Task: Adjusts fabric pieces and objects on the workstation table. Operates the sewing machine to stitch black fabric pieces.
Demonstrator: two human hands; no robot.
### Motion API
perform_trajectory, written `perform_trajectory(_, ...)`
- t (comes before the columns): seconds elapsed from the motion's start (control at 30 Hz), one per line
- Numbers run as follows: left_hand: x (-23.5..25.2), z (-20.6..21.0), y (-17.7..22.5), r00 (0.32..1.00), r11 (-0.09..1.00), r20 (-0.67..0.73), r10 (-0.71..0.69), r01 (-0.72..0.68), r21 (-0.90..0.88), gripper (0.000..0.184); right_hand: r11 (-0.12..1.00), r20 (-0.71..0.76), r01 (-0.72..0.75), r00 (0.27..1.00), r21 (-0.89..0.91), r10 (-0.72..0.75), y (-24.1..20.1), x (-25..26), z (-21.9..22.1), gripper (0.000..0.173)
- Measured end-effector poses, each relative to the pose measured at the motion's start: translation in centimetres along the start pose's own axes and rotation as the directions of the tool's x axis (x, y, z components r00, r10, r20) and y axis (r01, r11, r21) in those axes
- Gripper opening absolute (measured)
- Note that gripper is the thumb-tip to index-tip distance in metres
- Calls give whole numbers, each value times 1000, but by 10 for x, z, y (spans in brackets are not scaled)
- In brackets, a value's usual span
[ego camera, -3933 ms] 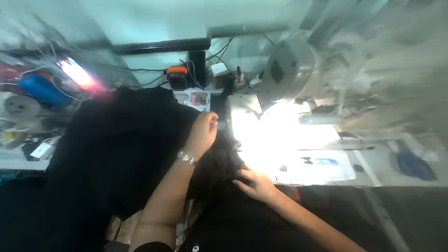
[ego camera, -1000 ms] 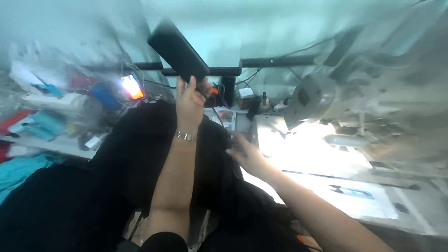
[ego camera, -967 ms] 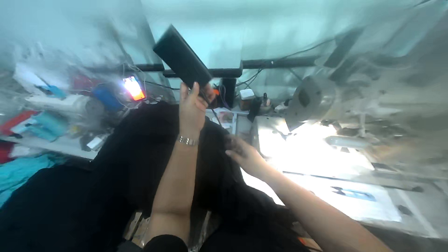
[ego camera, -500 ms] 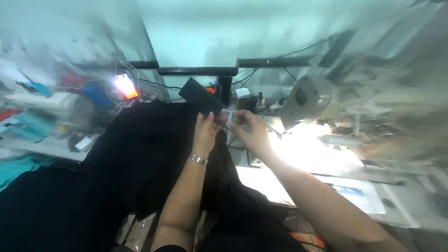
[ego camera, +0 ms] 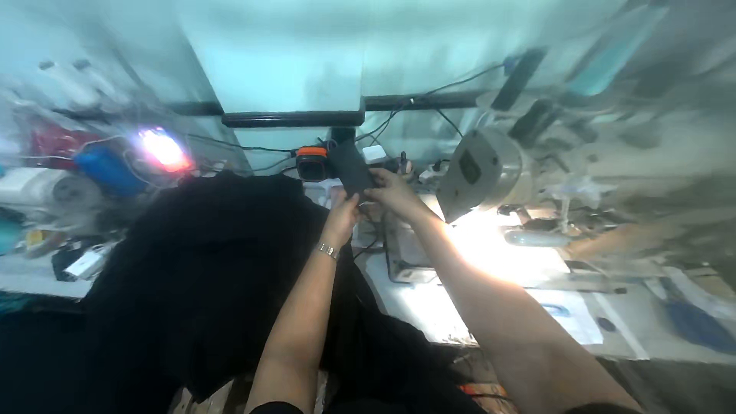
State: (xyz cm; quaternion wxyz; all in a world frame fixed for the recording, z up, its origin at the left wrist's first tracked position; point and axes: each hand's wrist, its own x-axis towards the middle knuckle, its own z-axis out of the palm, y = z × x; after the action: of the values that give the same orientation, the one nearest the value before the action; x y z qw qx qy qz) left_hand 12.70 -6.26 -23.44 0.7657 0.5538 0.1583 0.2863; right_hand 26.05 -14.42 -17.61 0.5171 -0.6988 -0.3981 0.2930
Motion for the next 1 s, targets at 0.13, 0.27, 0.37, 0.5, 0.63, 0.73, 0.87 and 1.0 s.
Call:
perform_trajectory(0.13, 12, -13, -25, 999, 999, -23, 40, -39, 24, 45, 987, -54, -61, 997, -150, 54, 7, 7, 16, 55)
perform_trajectory(0.27, 11, -22, -39, 997, 997, -30, 75, -75, -3, 45, 936, -15, -26, 1000, -352, 22, 9, 11, 20, 57)
perform_trajectory(0.37, 10, -26, -40, 997, 996, 5, 77, -77, -38, 45, 912, -14, -32, 999, -409, 29, 7, 10, 21, 58)
perform_trajectory(0.5, 7, -29, -39, 995, 992, 27, 97, -95, -80, 47, 930, 6, -10, 1000, -368, 13, 8, 9, 20, 55)
perform_trajectory(0.63, 6, -30, -38, 995, 993, 16, 99, -98, -73, 46, 936, 34, 15, 999, -350, -3, 12, 10, 19, 55)
perform_trajectory(0.73, 5, -30, -37, 994, 993, 24, 104, -102, -63, 46, 938, 34, 32, 999, -346, -22, 15, 13, 18, 55)
perform_trajectory(0.87, 5, -32, -37, 993, 992, 30, 114, -112, -66, 44, 934, 39, 51, 998, -352, -40, 16, 13, 18, 53)
perform_trajectory(1.0, 6, -31, -38, 994, 993, 24, 105, -103, -63, 44, 938, 37, 33, 999, -344, -21, 13, 11, 17, 52)
